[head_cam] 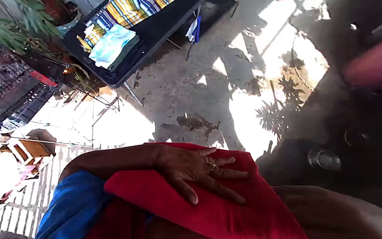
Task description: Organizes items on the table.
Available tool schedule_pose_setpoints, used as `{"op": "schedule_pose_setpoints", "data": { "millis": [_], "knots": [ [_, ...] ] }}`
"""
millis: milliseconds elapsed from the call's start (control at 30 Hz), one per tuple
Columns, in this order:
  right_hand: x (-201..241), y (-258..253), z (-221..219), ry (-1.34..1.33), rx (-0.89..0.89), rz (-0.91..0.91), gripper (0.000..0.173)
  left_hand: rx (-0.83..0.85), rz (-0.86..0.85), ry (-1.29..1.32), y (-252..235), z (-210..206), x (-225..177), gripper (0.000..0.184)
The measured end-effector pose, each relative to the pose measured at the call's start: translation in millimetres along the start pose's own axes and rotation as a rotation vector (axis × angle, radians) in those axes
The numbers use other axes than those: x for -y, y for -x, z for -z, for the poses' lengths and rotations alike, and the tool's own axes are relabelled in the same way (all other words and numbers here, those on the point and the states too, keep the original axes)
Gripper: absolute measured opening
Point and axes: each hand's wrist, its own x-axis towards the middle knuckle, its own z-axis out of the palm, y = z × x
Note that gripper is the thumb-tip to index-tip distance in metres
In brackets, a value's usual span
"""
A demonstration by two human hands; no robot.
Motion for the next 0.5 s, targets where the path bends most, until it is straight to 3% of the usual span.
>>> {"op": "schedule_pose_setpoints", "data": {
  "millis": [67,133,233,300,400,500],
  "knots": [
    [-39.2,17.0,13.2,-0.103,-0.178,0.055,0.067,-0.014,0.028,0.014,-4.8,0.5,-3.3,0.090],
    [-79.8,11.1,14.6,-0.105,-0.228,0.078,0.068,-0.024,0.038,0.004,-11.7,0.9,-3.8,0.087],
    [-118.8,-36.5,-14.0,-0.225,0.071,0.122,0.091,-0.132,-0.001,-0.082,-12.0,-21.7,35.1,0.085],
    [-132.5,-50.1,-47.6,-0.320,0.232,0.129,0.096,-0.281,0.009,-0.071,2.0,-37.2,58.3,0.071],
    [-147.3,-41.9,-73.5,-0.413,0.203,0.164,0.093,-0.394,-0.002,-0.011,13.2,-25.2,38.1,0.056],
    [-157.3,-37.2,-74.7,-0.538,0.203,0.167,0.101,-0.461,0.002,-0.031,29.6,-20.9,28.1,0.081]
  ]
}}
